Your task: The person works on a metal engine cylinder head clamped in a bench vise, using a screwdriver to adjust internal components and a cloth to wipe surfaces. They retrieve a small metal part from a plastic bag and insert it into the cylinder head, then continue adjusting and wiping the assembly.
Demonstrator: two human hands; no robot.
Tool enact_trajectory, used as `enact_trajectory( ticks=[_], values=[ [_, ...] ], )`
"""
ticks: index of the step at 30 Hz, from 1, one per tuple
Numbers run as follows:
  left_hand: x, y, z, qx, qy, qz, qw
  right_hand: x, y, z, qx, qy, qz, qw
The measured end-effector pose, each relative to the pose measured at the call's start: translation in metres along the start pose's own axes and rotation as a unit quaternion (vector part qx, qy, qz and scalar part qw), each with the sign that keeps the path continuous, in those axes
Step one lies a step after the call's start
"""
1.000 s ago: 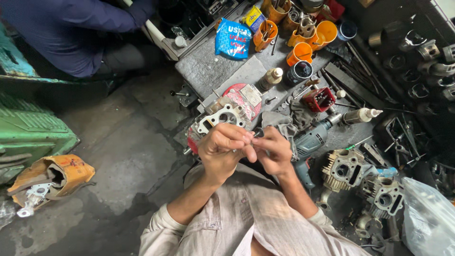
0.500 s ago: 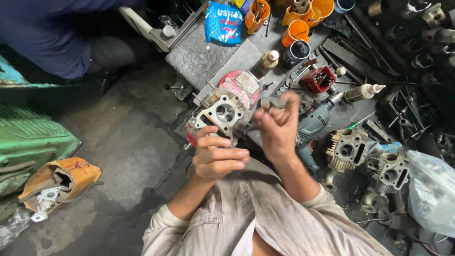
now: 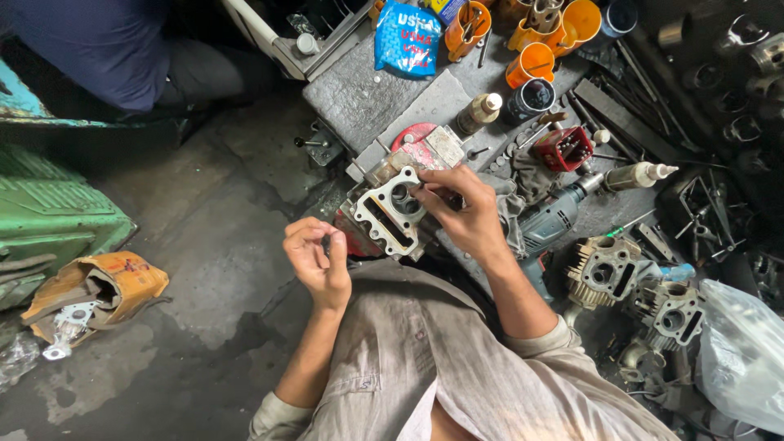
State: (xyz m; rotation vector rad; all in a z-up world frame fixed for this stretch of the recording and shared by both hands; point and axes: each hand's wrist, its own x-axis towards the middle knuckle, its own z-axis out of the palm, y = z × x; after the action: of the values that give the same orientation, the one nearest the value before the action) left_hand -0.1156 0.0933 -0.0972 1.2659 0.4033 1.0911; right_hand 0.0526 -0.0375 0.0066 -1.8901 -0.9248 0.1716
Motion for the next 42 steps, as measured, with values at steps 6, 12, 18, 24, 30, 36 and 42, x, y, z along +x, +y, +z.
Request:
enact_trajectory(
  ticks=[6,12,18,24,30,36,42],
  values=[
    [-0.002,-0.004,0.010,-0.031,-0.020,-0.021,0.999,0.010,-0.015,-0.006,-0.100,-0.056,-0.092,0.989],
    [0.008,-0.003,0.019,-0.055,-0.028,-0.019,0.998,0.007,-0.023,-0.005,-0.213,-0.041,-0.146,0.965],
    [0.019,-0.002,0.021,-0.043,-0.012,0.018,0.999,-0.018,-0.027,-0.009,-0.305,-0.070,-0.098,0.945],
    [0.033,-0.008,0.019,-0.053,0.004,0.052,0.997,-0.029,0.024,-0.021,-0.214,0.009,-0.035,0.976],
    [0.037,-0.010,0.016,-0.031,0.009,0.070,0.997,-0.060,0.122,-0.046,-0.353,0.054,0.139,0.924],
    [0.043,-0.008,0.025,-0.014,-0.005,0.080,0.997,-0.107,0.158,-0.085,-0.153,0.163,0.163,0.961],
    [0.042,0.001,0.044,0.042,-0.048,0.084,0.994,-0.120,0.128,-0.155,-0.298,0.467,0.121,0.824]
  ],
)
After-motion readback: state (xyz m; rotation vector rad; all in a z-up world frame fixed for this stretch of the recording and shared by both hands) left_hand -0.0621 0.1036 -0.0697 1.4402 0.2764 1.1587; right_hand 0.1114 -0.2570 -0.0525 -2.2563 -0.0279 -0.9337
